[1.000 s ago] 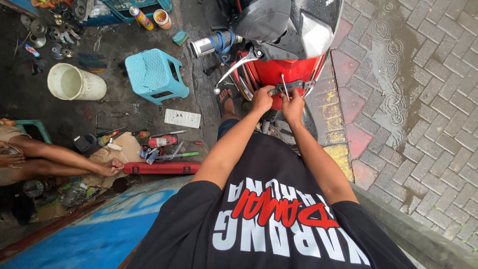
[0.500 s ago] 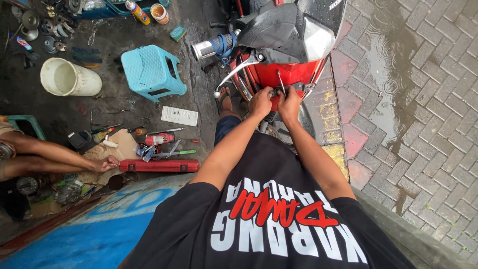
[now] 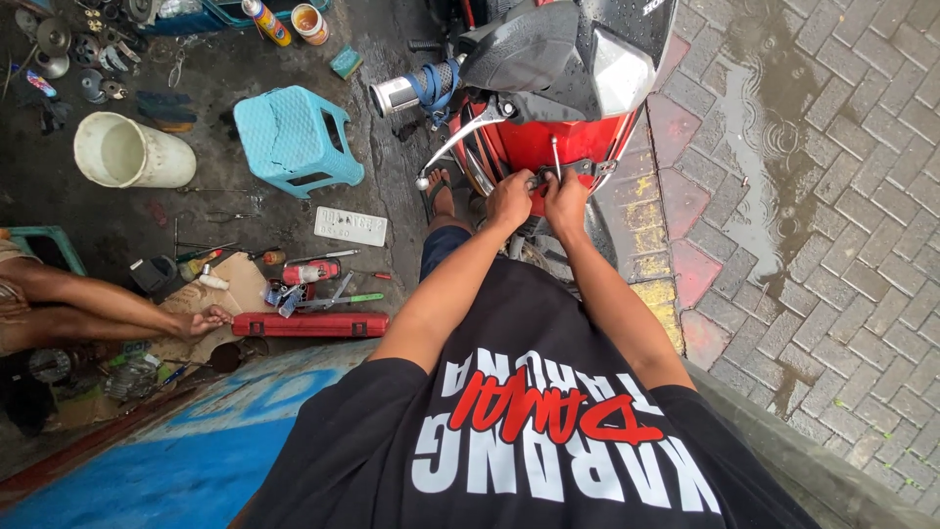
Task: The person is adjusting and fitting the front plastic fairing of a motorcycle, attempting to snap it into place.
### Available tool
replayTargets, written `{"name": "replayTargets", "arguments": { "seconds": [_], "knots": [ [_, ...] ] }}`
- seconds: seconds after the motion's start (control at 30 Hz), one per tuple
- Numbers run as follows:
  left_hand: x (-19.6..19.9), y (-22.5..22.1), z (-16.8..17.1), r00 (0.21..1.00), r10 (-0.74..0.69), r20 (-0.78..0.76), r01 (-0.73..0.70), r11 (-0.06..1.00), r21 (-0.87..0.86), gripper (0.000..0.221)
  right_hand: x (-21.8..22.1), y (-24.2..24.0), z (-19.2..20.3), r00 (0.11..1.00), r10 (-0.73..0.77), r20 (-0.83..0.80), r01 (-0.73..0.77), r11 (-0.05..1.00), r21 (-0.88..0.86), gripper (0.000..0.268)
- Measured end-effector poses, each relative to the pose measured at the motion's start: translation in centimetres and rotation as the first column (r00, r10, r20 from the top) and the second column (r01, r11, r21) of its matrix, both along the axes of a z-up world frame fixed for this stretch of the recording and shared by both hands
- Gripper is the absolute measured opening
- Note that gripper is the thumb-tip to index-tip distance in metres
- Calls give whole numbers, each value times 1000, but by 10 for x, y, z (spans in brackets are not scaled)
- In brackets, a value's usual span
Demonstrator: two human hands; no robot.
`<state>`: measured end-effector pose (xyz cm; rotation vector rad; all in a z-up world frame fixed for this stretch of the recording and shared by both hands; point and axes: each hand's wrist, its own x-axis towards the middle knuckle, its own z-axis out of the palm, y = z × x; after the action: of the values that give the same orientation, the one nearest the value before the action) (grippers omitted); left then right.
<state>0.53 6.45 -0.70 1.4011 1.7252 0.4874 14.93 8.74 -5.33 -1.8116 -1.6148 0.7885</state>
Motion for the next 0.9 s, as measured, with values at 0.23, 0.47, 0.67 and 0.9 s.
{"name": "replayTargets", "arguments": {
  "seconds": [0.23, 0.47, 0.67, 0.9],
  "knots": [
    [0, 5, -8, 998, -29, -47, 28, 1000, -7, 26, 0, 2, 12, 997, 55, 46, -56, 998, 31, 23],
    [0, 2, -10, 997, -3, -80, 5, 1000, 14, 24, 0, -5, -4, 997, 34, 63, -35, 999, 17, 21],
    [-4, 8, -6, 999, -21, -35, 19, 998, -64, 23, 0, -1, -18, 999, 4, 44, -3, 1000, -24, 20],
    [2, 11, -5, 995, -18, -93, 12, 998, -64, 20, -8, -2, -4, 1000, -15, 20, 17, 995, -102, 22]
  ]
}}
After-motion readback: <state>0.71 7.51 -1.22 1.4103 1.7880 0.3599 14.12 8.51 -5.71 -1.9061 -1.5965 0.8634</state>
